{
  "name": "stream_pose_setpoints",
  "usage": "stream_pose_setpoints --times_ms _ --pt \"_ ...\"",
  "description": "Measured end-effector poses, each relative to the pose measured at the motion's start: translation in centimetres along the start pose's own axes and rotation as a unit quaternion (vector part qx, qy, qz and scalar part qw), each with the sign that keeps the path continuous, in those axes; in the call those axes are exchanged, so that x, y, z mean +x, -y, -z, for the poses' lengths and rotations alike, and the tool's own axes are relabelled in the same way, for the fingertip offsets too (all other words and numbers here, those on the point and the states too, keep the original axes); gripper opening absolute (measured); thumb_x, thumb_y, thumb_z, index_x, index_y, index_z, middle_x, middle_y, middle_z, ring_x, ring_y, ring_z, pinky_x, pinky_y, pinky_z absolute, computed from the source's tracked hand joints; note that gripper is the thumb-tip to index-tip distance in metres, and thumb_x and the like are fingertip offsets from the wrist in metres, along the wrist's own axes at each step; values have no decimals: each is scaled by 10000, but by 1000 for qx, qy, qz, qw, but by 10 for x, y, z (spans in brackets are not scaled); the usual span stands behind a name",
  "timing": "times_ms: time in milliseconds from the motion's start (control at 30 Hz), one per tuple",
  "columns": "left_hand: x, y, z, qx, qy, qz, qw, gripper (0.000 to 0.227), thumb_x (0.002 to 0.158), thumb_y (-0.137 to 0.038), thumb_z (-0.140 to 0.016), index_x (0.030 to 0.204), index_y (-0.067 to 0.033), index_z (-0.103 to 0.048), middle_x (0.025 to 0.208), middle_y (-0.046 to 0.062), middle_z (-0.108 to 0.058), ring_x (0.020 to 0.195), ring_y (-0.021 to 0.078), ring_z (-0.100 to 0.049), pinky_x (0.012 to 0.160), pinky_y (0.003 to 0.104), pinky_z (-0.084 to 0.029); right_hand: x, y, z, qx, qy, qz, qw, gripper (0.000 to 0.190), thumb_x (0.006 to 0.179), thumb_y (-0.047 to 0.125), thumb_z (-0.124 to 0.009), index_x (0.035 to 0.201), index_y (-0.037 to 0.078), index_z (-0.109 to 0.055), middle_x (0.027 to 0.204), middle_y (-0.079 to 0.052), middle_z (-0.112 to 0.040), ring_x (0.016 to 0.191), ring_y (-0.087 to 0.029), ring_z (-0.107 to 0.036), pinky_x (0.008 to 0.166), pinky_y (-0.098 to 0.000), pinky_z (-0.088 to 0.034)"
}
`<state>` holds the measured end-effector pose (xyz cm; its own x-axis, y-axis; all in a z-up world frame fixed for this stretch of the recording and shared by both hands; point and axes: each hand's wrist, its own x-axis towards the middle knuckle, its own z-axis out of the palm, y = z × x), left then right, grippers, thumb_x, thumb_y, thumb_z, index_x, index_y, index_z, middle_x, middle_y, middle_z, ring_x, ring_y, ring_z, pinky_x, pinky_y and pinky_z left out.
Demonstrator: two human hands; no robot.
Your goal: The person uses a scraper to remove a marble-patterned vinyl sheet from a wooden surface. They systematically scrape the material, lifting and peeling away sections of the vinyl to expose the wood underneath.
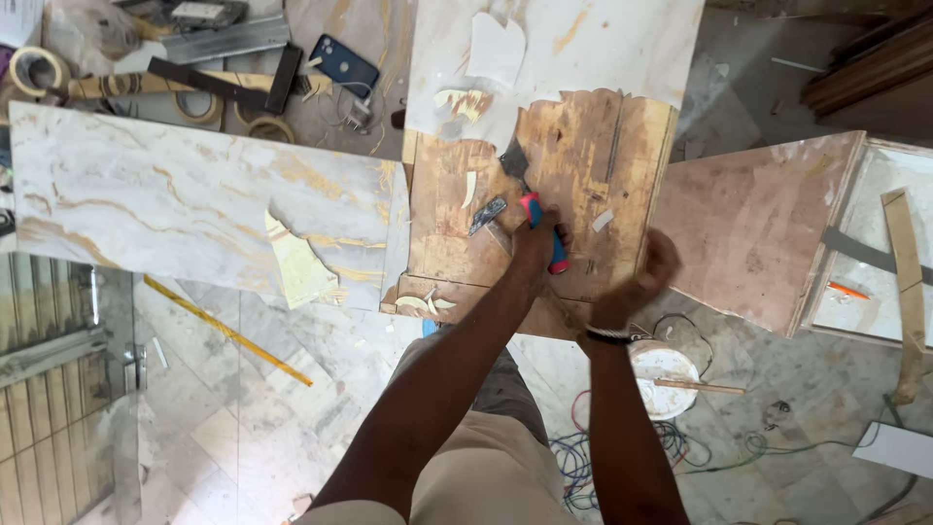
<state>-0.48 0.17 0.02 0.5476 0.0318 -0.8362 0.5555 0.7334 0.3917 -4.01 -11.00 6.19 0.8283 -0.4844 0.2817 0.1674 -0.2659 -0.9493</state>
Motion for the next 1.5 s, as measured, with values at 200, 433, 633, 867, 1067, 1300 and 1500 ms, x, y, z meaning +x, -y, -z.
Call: stream_pose_setpoints --times_ms 200,433,633,867,1067,1300,1500 --pt "30 5 23 -61 99 62 991 254 1005 -312 -575 902 -80 -588 712 54 -621 590 184 -597 542 327 -524 -33 -13 -79 19 45 -45 998 863 1023 757 -417 1415 -5 -521 1400 -129 -564 1322 -254 -547 1166 -404 -417" --pt "-10 -28 20 -171 156 61 971 434 942 -538 -573 904 -106 -594 750 67 -643 658 214 -641 592 342 -535 -6 -17 -47 132 212 -112 962 852 972 730 -492 1391 -11 -501 1424 -136 -513 1270 -258 -529 979 -403 -463" --pt "-35 -62 5 -389 371 61 841 436 1087 -527 -587 992 -102 -604 747 -1 -583 603 114 -574 537 246 -508 32 -23 -4 -288 136 142 937 444 1109 346 -594 1354 -23 -566 1369 -196 -553 1312 -397 -497 1134 -505 -402" --pt "-59 -91 -26 -13 28 -11 999 357 1025 -445 -546 870 -124 -523 598 -8 -510 457 126 -500 407 287 -432 30 -21 -12 -309 139 112 934 294 1010 201 -736 1224 28 -629 1331 -172 -553 1283 -375 -512 1084 -495 -453" --pt "-101 -106 0 185 125 -9 975 379 1040 -411 -580 905 -58 -558 615 26 -544 453 164 -540 425 333 -463 29 -20 -10 -319 142 129 928 317 993 177 -768 1230 21 -625 1347 -159 -536 1283 -370 -503 1093 -498 -449" --pt "-94 -108 108 -33 205 94 974 408 996 -460 -559 1166 -89 -568 718 39 -573 573 168 -578 489 303 -473 31 -20 -11 -334 147 123 923 315 963 171 -788 1196 32 -627 1337 -151 -533 1281 -358 -505 1074 -489 -456" --pt "-110 -89 163 -59 189 31 980 521 1059 -444 -577 1431 -82 -531 959 37 -601 684 128 -557 554 274 -464 30 -16 -14 -335 149 129 921 335 943 136 -796 1200 23 -613 1327 -157 -521 1274 -354 -504 1063 -476 -478"
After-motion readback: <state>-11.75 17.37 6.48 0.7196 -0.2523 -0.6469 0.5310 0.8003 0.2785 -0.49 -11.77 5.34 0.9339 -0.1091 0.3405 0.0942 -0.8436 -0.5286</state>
